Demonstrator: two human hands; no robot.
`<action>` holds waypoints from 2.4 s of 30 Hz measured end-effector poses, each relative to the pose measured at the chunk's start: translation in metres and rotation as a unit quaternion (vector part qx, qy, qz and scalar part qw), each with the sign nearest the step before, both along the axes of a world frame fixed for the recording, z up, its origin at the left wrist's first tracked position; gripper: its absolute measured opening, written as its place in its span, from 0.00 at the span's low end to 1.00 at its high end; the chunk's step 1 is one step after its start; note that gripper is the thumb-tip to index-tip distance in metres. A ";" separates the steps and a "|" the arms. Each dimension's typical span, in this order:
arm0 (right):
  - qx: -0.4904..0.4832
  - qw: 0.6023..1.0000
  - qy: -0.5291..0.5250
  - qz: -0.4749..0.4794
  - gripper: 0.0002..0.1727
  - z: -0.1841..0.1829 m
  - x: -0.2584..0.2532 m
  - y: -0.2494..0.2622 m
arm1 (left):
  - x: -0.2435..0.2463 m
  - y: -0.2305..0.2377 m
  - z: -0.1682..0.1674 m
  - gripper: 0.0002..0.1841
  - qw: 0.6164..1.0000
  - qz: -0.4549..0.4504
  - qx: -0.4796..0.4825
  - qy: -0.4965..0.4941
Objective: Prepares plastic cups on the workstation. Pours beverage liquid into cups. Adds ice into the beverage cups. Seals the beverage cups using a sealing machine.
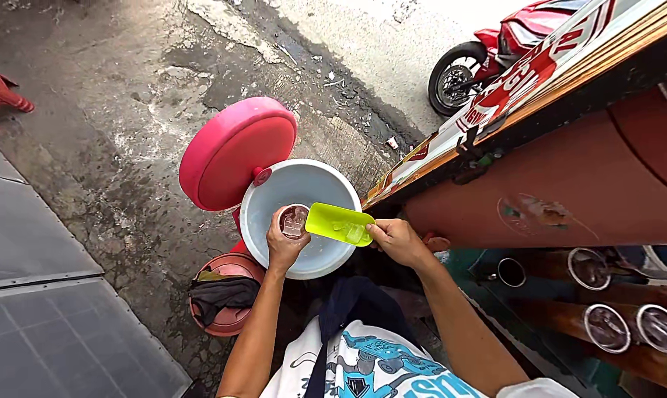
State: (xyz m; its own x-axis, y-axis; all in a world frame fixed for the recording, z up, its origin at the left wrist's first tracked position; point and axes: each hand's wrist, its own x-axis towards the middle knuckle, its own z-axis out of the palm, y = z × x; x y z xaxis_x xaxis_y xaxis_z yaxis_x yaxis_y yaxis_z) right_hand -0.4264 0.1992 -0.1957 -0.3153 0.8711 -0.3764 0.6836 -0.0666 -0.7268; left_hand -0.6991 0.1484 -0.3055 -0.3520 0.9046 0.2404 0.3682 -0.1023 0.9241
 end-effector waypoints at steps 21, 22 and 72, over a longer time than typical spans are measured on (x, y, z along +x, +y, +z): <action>0.245 0.950 -0.150 0.119 0.20 0.026 -0.038 -0.007 | 0.004 -0.012 -0.002 0.51 0.998 -0.052 0.004 -0.022; 0.211 0.959 -0.144 0.120 0.20 0.025 -0.038 -0.004 | 0.002 -0.011 -0.004 0.51 0.999 -0.050 0.001 -0.018; -0.048 0.998 -0.040 0.030 0.27 -0.062 -0.069 0.051 | 0.001 -0.015 0.014 0.53 0.997 -0.004 0.013 -0.071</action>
State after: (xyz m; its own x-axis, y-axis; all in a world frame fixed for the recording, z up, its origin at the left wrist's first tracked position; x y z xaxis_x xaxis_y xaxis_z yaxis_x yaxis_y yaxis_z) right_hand -0.4959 0.2503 -0.2575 -0.3314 0.8097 -0.4843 0.7447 -0.0907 -0.6612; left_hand -0.6981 0.1338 -0.2916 -0.3769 0.9015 0.2125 0.2334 -0.1296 0.9637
